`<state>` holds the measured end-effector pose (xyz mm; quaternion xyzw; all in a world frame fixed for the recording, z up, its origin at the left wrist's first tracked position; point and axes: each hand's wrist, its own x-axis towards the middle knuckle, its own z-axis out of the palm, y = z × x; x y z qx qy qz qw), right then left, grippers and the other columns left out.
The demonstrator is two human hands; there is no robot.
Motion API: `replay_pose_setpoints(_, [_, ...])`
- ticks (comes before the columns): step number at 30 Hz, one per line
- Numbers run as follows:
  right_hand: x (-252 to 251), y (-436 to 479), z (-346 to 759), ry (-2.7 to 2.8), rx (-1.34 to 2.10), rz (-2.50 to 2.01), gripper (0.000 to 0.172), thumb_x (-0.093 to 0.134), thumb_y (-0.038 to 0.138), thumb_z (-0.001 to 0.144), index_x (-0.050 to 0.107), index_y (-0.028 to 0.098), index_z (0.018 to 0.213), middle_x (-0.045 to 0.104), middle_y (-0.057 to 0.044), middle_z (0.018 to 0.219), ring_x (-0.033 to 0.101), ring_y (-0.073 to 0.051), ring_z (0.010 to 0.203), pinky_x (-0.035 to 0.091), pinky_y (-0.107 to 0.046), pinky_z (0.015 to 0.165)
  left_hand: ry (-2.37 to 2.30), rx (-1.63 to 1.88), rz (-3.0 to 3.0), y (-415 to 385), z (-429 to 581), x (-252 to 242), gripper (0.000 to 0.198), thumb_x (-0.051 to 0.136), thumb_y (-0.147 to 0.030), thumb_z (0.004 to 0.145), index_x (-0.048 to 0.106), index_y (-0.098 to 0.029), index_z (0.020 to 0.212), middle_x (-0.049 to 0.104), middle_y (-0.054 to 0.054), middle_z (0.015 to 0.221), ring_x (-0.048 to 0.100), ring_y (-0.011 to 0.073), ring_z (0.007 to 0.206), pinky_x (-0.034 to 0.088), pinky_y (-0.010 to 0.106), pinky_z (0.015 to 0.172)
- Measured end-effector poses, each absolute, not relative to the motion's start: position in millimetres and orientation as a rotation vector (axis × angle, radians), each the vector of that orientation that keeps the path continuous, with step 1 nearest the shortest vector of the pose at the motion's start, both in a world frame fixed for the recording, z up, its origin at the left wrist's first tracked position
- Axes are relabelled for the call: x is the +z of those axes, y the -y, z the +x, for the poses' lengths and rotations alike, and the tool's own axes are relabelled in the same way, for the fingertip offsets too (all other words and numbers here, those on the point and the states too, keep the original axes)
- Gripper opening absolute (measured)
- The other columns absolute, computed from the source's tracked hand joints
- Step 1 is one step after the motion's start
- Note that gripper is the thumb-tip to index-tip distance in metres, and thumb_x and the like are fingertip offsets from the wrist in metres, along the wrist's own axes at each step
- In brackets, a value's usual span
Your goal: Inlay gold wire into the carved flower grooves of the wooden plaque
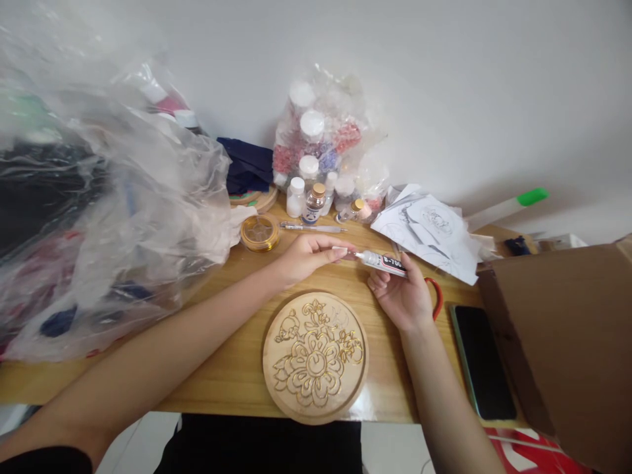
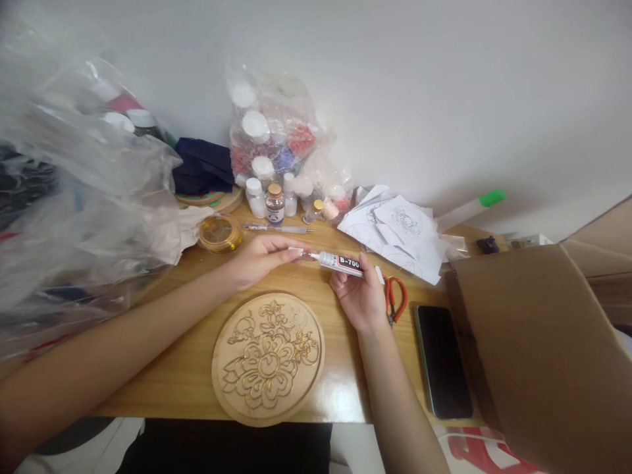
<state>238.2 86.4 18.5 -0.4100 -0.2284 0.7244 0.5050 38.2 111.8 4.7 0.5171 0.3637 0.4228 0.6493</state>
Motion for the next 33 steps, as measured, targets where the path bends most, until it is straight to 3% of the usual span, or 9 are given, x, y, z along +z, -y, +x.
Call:
replay_pose_setpoints(9, [19.1, -86.1, 237.7, 0.562, 1.733, -0.990, 0.024, 0.059, 0.038, 0.083, 0.063, 0.019, 0.069, 0.048, 0.003, 0.049, 0.043, -0.009, 0.048, 0.040, -0.020, 0.048, -0.818, 0.955, 1.158, -110.0, 38.5, 8.8, 0.017, 0.063, -0.015, 0.084, 0.072, -0.017, 0.098, 0.073, 0.004, 0.103, 0.066, 0.0077, 0.084, 0.051, 0.022, 0.084])
replay_pose_setpoints(22, [23.6, -82.3, 236.7, 0.691, 1.523, -1.053, 0.021, 0.064, 0.041, 0.078, 0.064, 0.021, 0.073, 0.051, 0.004, 0.051, 0.046, -0.008, 0.048, 0.039, -0.020, 0.044, -0.852, 0.882, 1.191, -111.8, 41.3, 5.9, 0.018, 0.060, -0.014, 0.085, 0.071, -0.016, 0.099, 0.074, 0.006, 0.101, 0.069, 0.0126, 0.092, 0.055, 0.024, 0.079])
replay_pose_setpoints(33, [21.6, -77.1, 229.5, 0.860, 1.499, -1.133, 0.028, 0.064, 0.050, 0.076, 0.064, 0.022, 0.076, 0.055, 0.003, 0.054, 0.048, -0.009, 0.048, 0.040, -0.021, 0.046, -0.891, 0.901, 1.340, -106.6, 40.5, 6.9, 0.026, 0.071, -0.018, 0.077, 0.071, -0.015, 0.102, 0.072, 0.008, 0.107, 0.069, 0.0151, 0.096, 0.055, 0.029, 0.089])
